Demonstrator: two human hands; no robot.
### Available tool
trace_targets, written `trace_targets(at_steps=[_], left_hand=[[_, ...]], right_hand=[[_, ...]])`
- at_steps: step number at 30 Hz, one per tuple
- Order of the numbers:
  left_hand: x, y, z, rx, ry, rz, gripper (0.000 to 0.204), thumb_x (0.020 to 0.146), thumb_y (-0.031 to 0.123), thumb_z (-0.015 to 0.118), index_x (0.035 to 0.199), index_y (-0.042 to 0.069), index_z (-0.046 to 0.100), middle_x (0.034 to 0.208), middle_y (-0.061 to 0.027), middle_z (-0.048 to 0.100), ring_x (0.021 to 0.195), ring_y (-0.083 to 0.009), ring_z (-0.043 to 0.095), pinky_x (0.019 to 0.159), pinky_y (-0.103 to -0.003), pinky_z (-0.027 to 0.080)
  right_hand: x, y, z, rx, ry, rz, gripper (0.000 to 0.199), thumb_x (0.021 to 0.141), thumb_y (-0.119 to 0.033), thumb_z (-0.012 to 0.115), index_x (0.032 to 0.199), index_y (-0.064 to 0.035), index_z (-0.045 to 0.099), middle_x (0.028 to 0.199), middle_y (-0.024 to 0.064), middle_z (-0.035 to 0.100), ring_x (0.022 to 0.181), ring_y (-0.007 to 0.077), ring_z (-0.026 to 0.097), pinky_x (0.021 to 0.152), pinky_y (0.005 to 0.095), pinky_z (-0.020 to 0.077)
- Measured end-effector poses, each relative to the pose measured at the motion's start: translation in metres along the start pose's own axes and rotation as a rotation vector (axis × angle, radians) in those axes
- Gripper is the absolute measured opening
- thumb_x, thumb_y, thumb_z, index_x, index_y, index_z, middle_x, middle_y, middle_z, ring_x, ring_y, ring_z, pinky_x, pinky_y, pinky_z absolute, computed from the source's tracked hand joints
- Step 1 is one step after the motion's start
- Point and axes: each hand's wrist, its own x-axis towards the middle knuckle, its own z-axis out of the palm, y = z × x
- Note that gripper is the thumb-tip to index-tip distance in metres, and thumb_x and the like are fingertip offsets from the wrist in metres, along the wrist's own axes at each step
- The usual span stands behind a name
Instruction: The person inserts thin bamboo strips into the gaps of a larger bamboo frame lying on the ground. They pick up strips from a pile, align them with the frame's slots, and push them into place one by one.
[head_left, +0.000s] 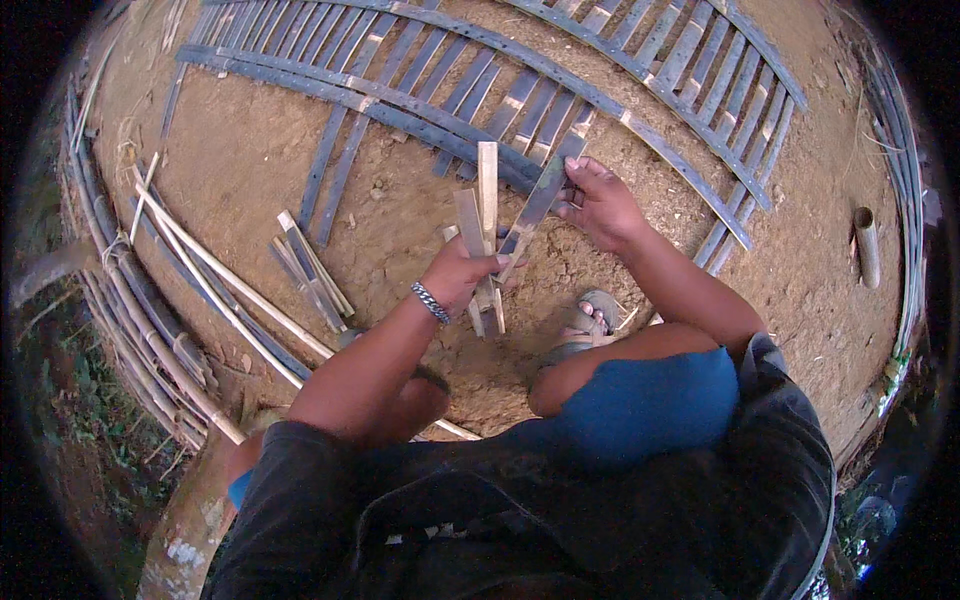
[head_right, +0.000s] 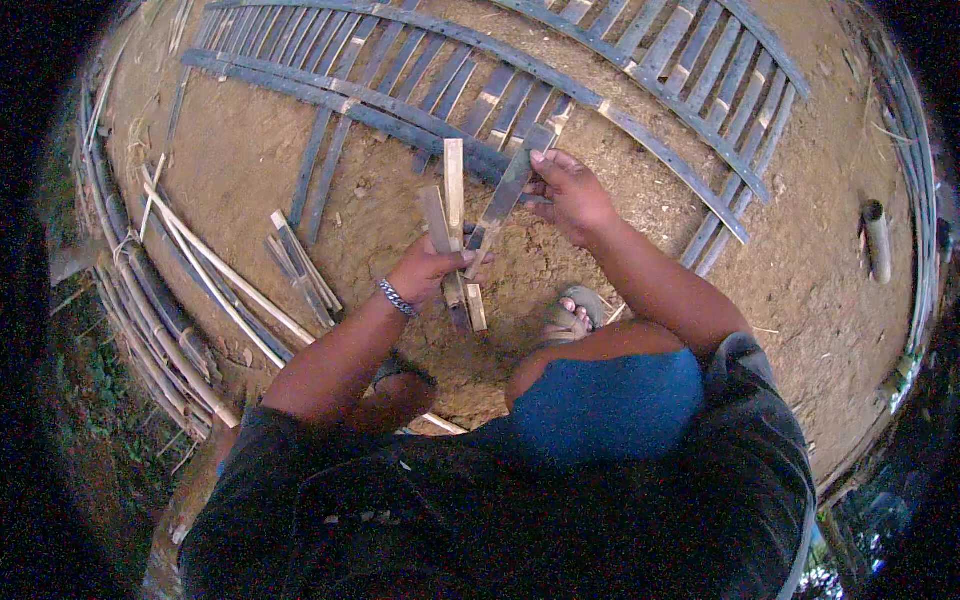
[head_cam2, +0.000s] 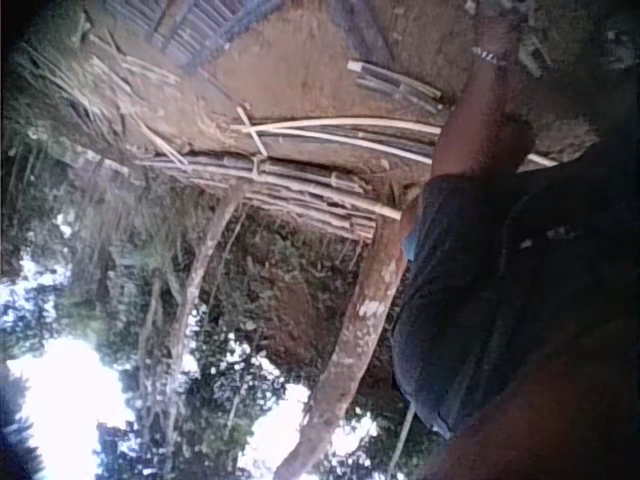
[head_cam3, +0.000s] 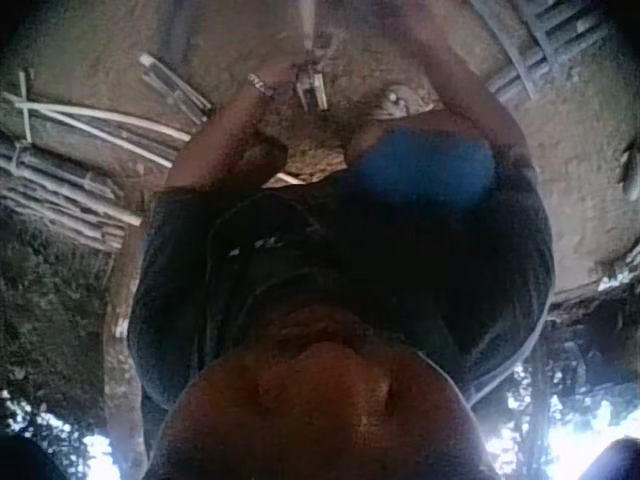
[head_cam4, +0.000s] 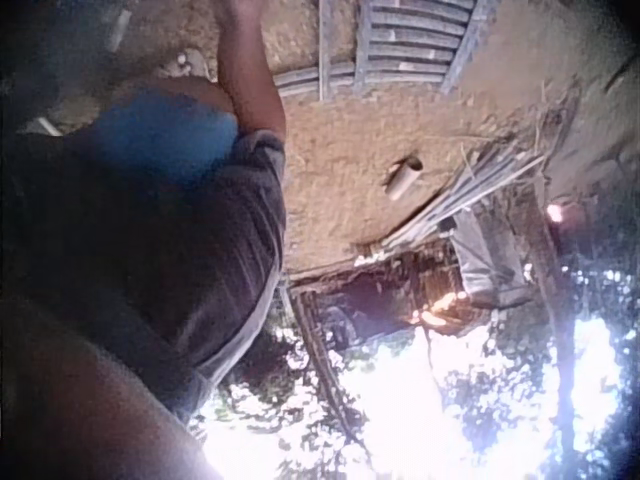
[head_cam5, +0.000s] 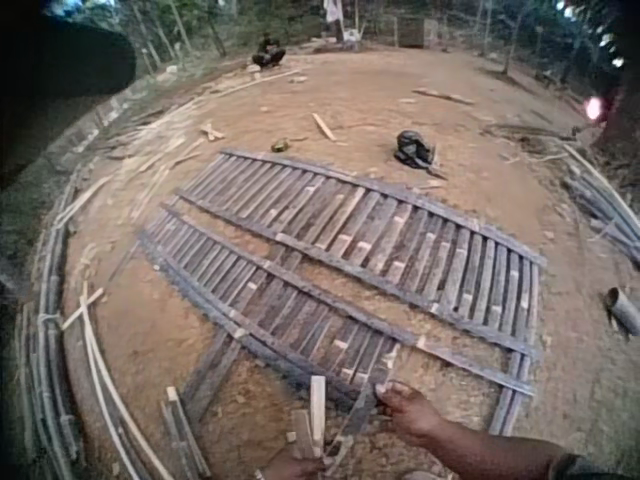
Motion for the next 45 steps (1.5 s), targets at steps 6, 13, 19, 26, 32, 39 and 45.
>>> trace_targets(at_steps=[6,13,19,26,32,39,45], left_hand=[[0.009,-0.012,0.001,0.122,0.038,0.047,0.039,0.084,-0.002,0.062,0.121,-0.002,0.052,0.106,-0.0094,0.065,0.091,-0.0181,0.065,0.077,-0.033,0.054],[0.012,-0.02,0.011,0.224,0.11,0.051,0.034,0.083,0.004,0.066,0.116,-0.002,0.058,0.099,-0.0051,0.067,0.087,-0.0145,0.064,0.074,-0.03,0.053],[0.014,-0.012,0.012,0.108,0.123,0.0,0.038,0.084,-0.003,0.063,0.12,-0.001,0.053,0.105,-0.0112,0.065,0.09,-0.0203,0.066,0.071,-0.037,0.059],[0.012,-0.015,-0.001,0.239,0.164,-0.009,0.036,0.081,0.002,0.069,0.115,-0.002,0.056,0.1,-0.011,0.067,0.087,-0.0204,0.066,0.073,-0.037,0.059],[0.005,-0.005,-0.005,0.649,0.041,-0.038,0.042,0.084,0.005,0.066,0.122,-0.002,0.052,0.097,-0.0096,0.066,0.082,-0.0159,0.065,0.068,-0.031,0.056],[0.026,0.016,-0.012,0.54,0.121,0.002,0.03,0.09,0.011,0.061,0.115,-0.001,0.051,0.102,-0.0105,0.068,0.089,-0.0174,0.067,0.066,-0.032,0.055],[0.027,0.02,-0.02,0.258,0.336,0.138,0.029,0.092,0.007,0.055,0.117,-0.004,0.045,0.113,-0.0194,0.065,0.1,-0.0249,0.066,0.065,-0.031,0.054]], right_hand=[[-0.005,0.024,-0.011,-0.096,-0.007,0.029,0.024,0.093,-0.031,0.062,0.107,-0.0129,0.055,0.098,-0.0009,0.06,0.087,0.0132,0.058,0.07,0.0322,0.0492],[-0.024,0.038,-0.008,-0.095,-0.079,0.152,0.026,0.092,-0.022,0.063,0.115,-0.0123,0.056,0.103,-0.0007,0.061,0.09,0.0153,0.06,0.078,0.0369,0.0548],[-0.023,0.029,-0.018,-0.076,-0.029,0.115,0.025,0.092,-0.022,0.063,0.112,-0.0111,0.056,0.101,0.0009,0.061,0.088,0.0159,0.06,0.074,0.0365,0.0554],[-0.024,0.018,-0.041,-0.092,0.233,-0.066,0.027,0.089,-0.022,0.065,0.112,-0.009,0.057,0.101,0.006,0.061,0.09,0.0193,0.061,0.075,0.0379,0.0538],[-0.045,-0.006,-0.042,-1.459,0.276,-0.965,0.032,0.08,-0.015,0.069,0.11,-0.008,0.061,0.109,0.0112,0.062,0.1,0.029,0.059,0.08,0.0413,0.0499],[-0.063,0.027,-0.04,-1.248,-0.231,-0.204,0.035,0.087,-0.024,0.063,0.118,-0.0085,0.059,0.097,0.0163,0.066,0.089,0.0343,0.063,0.08,0.0437,0.0489],[-0.059,0.001,-0.102,-1.093,0.447,-0.197,0.035,0.091,-0.025,0.057,0.119,-0.0037,0.059,0.093,0.0159,0.066,0.084,0.0242,0.062,0.077,0.0377,0.049]])
